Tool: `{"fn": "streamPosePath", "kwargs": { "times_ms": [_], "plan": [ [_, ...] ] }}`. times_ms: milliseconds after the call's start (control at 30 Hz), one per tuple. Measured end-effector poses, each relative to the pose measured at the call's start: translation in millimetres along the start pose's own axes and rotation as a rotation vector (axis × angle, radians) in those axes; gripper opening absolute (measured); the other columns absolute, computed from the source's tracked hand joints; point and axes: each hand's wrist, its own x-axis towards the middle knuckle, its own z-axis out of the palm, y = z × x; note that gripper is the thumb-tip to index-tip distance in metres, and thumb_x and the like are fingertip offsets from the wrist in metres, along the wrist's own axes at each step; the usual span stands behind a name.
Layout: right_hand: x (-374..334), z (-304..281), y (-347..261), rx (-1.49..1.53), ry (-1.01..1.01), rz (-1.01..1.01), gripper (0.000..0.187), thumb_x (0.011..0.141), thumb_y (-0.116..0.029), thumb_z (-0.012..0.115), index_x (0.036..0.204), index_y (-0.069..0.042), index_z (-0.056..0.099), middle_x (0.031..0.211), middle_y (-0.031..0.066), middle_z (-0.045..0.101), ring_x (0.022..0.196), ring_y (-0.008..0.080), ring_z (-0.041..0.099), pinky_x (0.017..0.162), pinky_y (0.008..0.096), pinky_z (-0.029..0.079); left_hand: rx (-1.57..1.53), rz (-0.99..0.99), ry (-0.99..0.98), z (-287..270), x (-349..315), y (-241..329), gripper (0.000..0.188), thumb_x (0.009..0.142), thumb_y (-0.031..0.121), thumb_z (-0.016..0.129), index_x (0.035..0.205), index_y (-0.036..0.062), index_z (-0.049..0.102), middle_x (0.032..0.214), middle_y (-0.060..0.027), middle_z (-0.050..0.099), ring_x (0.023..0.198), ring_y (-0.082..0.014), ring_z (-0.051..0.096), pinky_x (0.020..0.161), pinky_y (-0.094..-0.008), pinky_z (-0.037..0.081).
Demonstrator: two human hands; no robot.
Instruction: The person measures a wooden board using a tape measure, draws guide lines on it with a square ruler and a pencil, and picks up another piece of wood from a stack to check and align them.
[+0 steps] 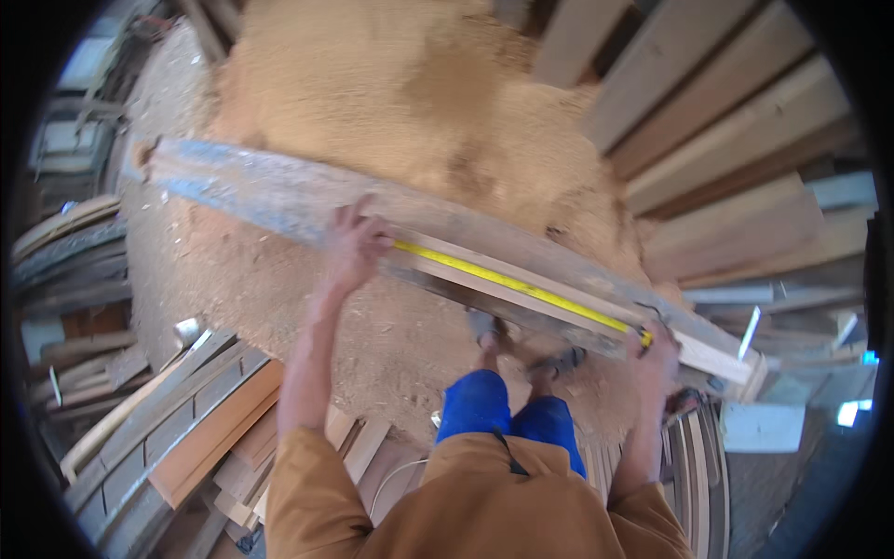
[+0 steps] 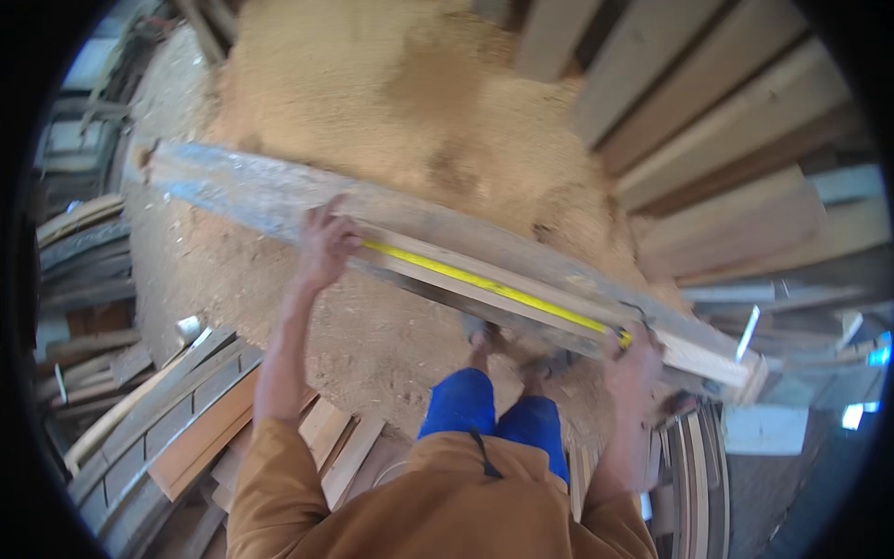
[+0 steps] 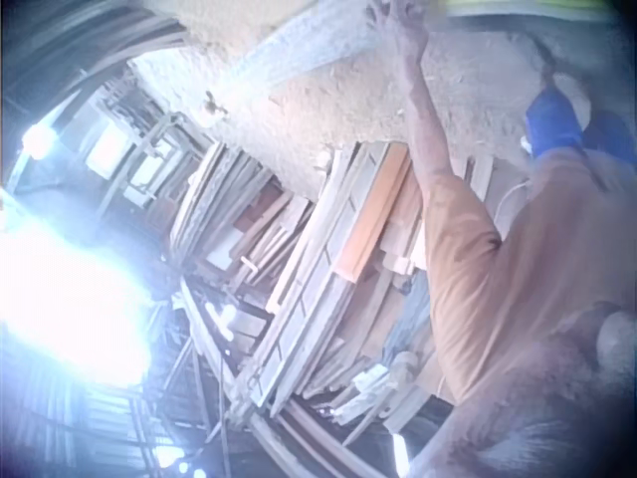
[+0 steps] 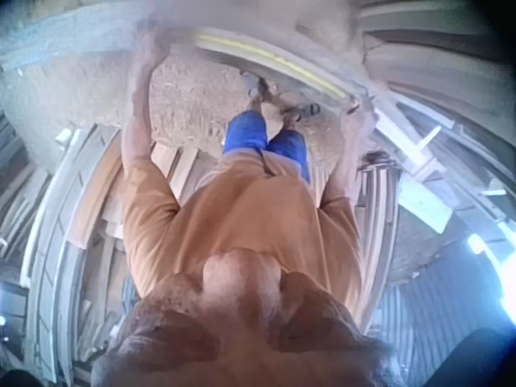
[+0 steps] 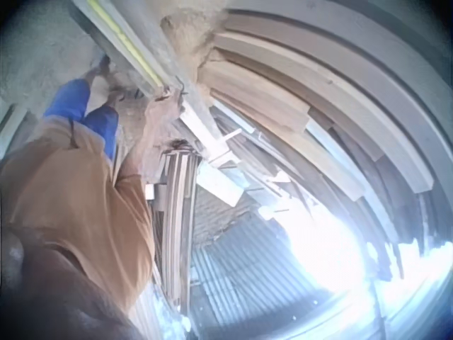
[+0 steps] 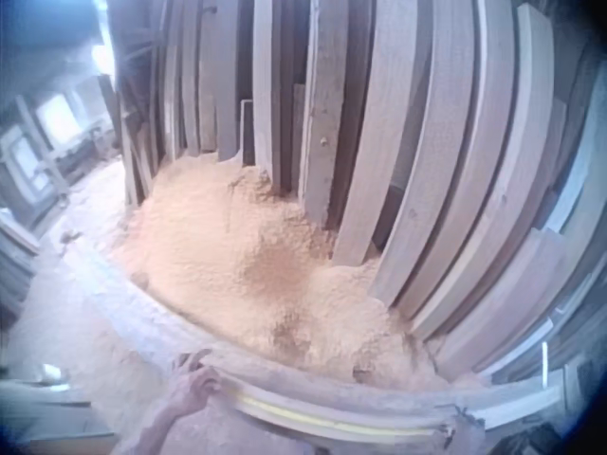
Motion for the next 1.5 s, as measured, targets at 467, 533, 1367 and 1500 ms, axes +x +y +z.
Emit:
{"fn": "streamPosePath", "kwargs": {
  "times_ms": [467, 533, 1367, 1500],
  "plan": [
    [-6.1, 0.0, 45.3, 0.105, 0.222, 0.015, 0.031, 0.089, -0.027, 0.08, 0.108, -0.005, 0.072, 0.103, 0.0185, 0.07, 0.098, 0.0412, 0.062, 0.093, 0.0515, 0.045, 0.055, -0.005, -0.169, -16.6, -1.2, -21.2, 0.01, 0.093, 0.008, 0.065, 0.101, 0.0092, 0.059, 0.111, -0.0099, 0.066, 0.155, -0.0378, 0.04, 0.12, -0.0541, 0.029],
    [-9.3, 0.7, 46.2, 0.075, 0.231, 0.025, 0.032, 0.089, -0.027, 0.08, 0.11, -0.004, 0.071, 0.108, 0.0193, 0.069, 0.1, 0.042, 0.061, 0.093, 0.0523, 0.045, 0.033, 0.009, -0.167, -11.8, 0.6, -20.8, 0.009, 0.094, 0.008, 0.064, 0.101, 0.0086, 0.059, 0.108, -0.01, 0.065, 0.155, -0.0389, 0.04, 0.119, -0.0545, 0.029],
    [-14.4, 15.2, 49.8, 0.061, 0.313, 0.006, 0.034, 0.087, -0.029, 0.082, 0.11, -0.005, 0.073, 0.115, 0.0169, 0.061, 0.106, 0.0399, 0.052, 0.093, 0.054, 0.042, 0.034, -0.011, -0.209, -13.1, -1.6, -24.7, 0.005, 0.099, 0.012, 0.057, 0.103, 0.0089, 0.058, 0.132, -0.0169, 0.065, 0.156, -0.0371, 0.038, 0.12, -0.0512, 0.028],
    [-14.0, 15.9, 50.3, 0.059, 0.309, 0.002, 0.034, 0.086, -0.03, 0.082, 0.109, -0.006, 0.074, 0.114, 0.0165, 0.061, 0.106, 0.0397, 0.052, 0.093, 0.054, 0.042, 0.048, -0.007, -0.215, -14.0, -3.2, -31.8, 0.006, 0.1, 0.012, 0.057, 0.105, 0.0088, 0.059, 0.131, -0.0158, 0.066, 0.157, -0.036, 0.037, 0.121, -0.0512, 0.028]
  ]
}}
